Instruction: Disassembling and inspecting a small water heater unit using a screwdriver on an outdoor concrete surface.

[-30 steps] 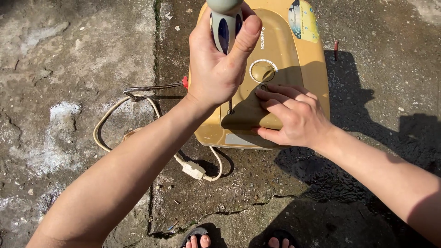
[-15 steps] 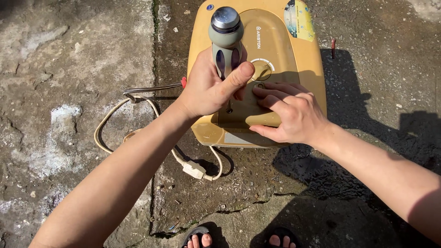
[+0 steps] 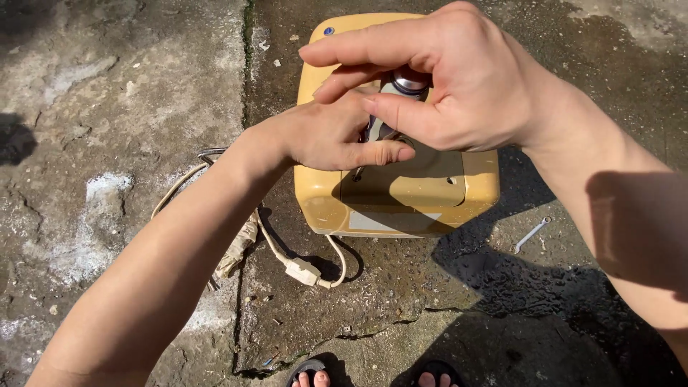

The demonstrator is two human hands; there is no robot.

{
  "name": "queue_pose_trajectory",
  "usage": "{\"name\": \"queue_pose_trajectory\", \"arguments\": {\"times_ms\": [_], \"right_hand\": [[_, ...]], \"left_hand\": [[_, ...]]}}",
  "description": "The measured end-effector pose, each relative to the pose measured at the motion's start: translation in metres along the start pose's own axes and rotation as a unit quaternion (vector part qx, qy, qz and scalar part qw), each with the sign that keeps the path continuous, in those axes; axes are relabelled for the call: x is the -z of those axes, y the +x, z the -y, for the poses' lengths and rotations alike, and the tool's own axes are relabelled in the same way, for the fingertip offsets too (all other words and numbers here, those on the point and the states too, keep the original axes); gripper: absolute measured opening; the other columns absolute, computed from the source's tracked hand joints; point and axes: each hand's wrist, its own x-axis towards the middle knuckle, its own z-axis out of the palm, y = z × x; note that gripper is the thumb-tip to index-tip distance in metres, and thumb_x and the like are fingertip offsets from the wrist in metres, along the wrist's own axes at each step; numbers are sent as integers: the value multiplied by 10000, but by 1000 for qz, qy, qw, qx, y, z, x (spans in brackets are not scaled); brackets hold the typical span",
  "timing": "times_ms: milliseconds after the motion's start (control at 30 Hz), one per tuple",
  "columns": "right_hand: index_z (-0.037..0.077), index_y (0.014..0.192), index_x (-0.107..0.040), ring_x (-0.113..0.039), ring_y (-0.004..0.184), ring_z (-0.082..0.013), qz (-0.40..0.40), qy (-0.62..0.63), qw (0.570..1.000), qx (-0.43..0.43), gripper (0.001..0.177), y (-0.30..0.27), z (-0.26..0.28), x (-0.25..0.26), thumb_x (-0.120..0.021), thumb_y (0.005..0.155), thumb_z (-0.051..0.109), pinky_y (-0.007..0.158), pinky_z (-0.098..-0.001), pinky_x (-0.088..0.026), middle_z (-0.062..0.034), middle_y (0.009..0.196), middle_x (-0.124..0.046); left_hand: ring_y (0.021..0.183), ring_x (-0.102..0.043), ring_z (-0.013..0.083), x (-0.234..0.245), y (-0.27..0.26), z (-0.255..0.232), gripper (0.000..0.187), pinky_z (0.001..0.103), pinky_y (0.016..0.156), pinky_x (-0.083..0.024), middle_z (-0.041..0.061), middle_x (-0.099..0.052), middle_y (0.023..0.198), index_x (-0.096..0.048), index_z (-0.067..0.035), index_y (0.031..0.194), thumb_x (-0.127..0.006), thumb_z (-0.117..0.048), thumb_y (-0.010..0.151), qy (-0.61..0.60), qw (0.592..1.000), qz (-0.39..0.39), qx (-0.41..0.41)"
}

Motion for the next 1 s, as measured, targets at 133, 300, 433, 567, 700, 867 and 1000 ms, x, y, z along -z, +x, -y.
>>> {"name": "queue_pose_trajectory", "arguments": {"times_ms": [133,300,433,567,700,867,1000], "right_hand": [[-149,1218,-619,-742,1026,-282,-125,92,987,-39,400,-9,-4,-19,-848,895,-93,996,-334,-636,-274,1120,-718],[-96,1288,-552,-622,1355,-383,-20,220,975,-36,381,-23,-11,-11,-590,936,43,1189,-449,-530,-313,1411,-600],[-117,1299,-607,-659,1217,-275,-69,116,990,-49,423,-28,-19,-14,-744,917,4,1082,-326,-534,-232,1303,-673],[-56,969,-727,-574,767,-198,-199,-122,972,4,467,-29,-21,-24,-1026,788,254,717,-311,-479,-148,877,-650],[-26,880,-552,-470,710,-274,-216,-224,949,49,737,-33,-30,-38,-785,784,667,672,-439,-394,-75,721,-416],[-33,1398,-468,-543,1415,-382,-41,21,999,0,464,-36,-6,-27,-532,987,173,1191,-466,-472,-263,1522,-505],[-114,1250,-650,-706,1108,-379,-111,-40,992,46,396,-36,-15,-24,-842,928,13,995,-432,-583,-297,1212,-692]], "left_hand": [[1232,-540,345,4,0,13,658,463,1070,-449,199,-522,1377,-473,-19,1395,-616,-508,978,47,998,26,-17],[971,-667,235,16,-2,1,422,374,859,-551,23,-713,1028,-637,-155,1102,-652,-535,921,61,976,161,132],[686,-581,246,15,-7,8,250,396,613,-483,71,-632,789,-607,-125,960,-707,-354,973,31,993,118,-8],[732,-648,214,1,-16,7,290,364,679,-509,36,-704,833,-629,-124,1053,-724,-320,860,2,995,75,61],[694,-666,230,-24,-23,41,177,344,614,-475,33,-691,797,-659,-142,873,-738,-73,731,13,999,20,-22],[728,-617,303,-23,-22,40,207,409,651,-498,101,-665,823,-578,-108,945,-603,-20,759,16,999,42,-30],[997,-744,275,-16,-22,31,479,378,893,-559,25,-798,1110,-723,-162,1144,-582,39,732,0,996,92,-6]]}}
